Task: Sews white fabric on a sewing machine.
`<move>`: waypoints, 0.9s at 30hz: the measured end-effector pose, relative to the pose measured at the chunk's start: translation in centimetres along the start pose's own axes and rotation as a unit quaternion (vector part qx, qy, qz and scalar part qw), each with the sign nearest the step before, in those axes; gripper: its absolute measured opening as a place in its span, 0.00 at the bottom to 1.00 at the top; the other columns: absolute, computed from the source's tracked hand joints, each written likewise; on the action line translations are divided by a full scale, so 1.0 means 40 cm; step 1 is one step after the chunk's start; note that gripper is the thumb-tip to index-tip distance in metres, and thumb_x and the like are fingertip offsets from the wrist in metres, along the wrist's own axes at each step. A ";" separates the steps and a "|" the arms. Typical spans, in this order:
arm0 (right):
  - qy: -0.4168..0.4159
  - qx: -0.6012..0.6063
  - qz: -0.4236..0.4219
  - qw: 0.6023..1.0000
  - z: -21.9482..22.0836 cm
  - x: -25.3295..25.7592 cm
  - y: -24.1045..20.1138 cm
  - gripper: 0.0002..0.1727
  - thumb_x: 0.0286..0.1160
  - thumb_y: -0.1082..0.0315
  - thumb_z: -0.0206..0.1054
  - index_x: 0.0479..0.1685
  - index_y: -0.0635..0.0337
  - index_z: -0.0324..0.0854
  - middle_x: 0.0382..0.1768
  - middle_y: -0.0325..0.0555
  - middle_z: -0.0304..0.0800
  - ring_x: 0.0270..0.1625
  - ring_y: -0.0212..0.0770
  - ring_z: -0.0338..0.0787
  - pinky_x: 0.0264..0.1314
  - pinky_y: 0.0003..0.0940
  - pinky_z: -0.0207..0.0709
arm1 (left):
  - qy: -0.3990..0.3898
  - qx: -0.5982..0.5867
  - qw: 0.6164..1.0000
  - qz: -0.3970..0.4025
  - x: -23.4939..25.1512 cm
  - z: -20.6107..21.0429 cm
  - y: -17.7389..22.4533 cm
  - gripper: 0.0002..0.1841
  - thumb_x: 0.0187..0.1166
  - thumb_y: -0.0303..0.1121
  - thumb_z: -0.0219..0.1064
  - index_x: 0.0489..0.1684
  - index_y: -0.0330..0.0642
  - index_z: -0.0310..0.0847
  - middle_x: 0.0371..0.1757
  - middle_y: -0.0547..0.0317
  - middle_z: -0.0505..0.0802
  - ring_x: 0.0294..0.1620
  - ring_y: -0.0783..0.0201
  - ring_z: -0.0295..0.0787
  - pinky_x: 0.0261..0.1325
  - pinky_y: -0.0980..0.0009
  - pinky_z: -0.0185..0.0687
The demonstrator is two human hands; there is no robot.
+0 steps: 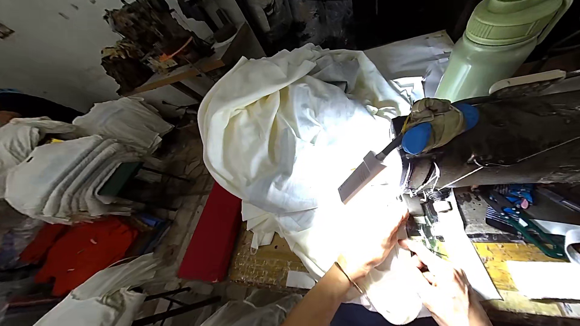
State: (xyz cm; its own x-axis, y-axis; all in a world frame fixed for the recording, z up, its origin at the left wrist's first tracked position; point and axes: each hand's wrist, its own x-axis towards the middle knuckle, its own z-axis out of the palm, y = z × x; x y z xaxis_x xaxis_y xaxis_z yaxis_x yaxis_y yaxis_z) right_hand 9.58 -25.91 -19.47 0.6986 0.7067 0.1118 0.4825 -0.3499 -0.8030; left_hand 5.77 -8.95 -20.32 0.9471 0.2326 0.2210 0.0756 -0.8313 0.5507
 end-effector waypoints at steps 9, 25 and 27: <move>-0.063 0.046 0.025 0.997 -0.018 -0.013 0.000 0.22 0.67 0.71 0.65 0.62 0.68 0.88 0.34 0.48 0.90 0.31 0.34 0.84 0.35 0.26 0.80 | -0.031 0.010 0.999 0.005 -0.054 -0.008 0.000 0.10 0.84 0.30 0.62 0.45 0.44 0.93 0.57 0.60 0.93 0.55 0.64 0.90 0.59 0.68 0.85; 0.024 -0.195 -0.078 0.977 -0.024 0.052 0.045 0.24 0.69 0.54 0.57 0.52 0.53 0.96 0.15 0.43 0.85 0.16 0.46 0.84 0.17 0.45 0.72 | 0.018 -0.032 0.999 0.032 -0.070 0.012 -0.017 0.09 0.83 0.33 0.66 0.44 0.43 0.93 0.57 0.58 0.94 0.68 0.61 0.86 0.75 0.63 0.77; 0.012 -0.220 -0.084 0.972 -0.020 0.053 0.047 0.25 0.70 0.54 0.55 0.52 0.52 0.96 0.13 0.45 0.84 0.15 0.48 0.84 0.17 0.48 0.71 | 0.031 -0.052 0.997 0.037 -0.068 0.011 -0.024 0.08 0.83 0.33 0.66 0.42 0.42 0.92 0.52 0.59 0.94 0.59 0.64 0.88 0.67 0.67 0.80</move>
State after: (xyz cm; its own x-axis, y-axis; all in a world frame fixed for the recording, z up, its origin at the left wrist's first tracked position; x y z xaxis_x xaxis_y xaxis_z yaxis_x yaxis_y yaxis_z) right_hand 12.39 -25.57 -20.29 0.6003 0.7637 0.2376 0.7660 -0.4636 -0.4453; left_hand 3.26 -9.01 -21.80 0.9274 0.2055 0.3126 -0.0306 -0.7912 0.6108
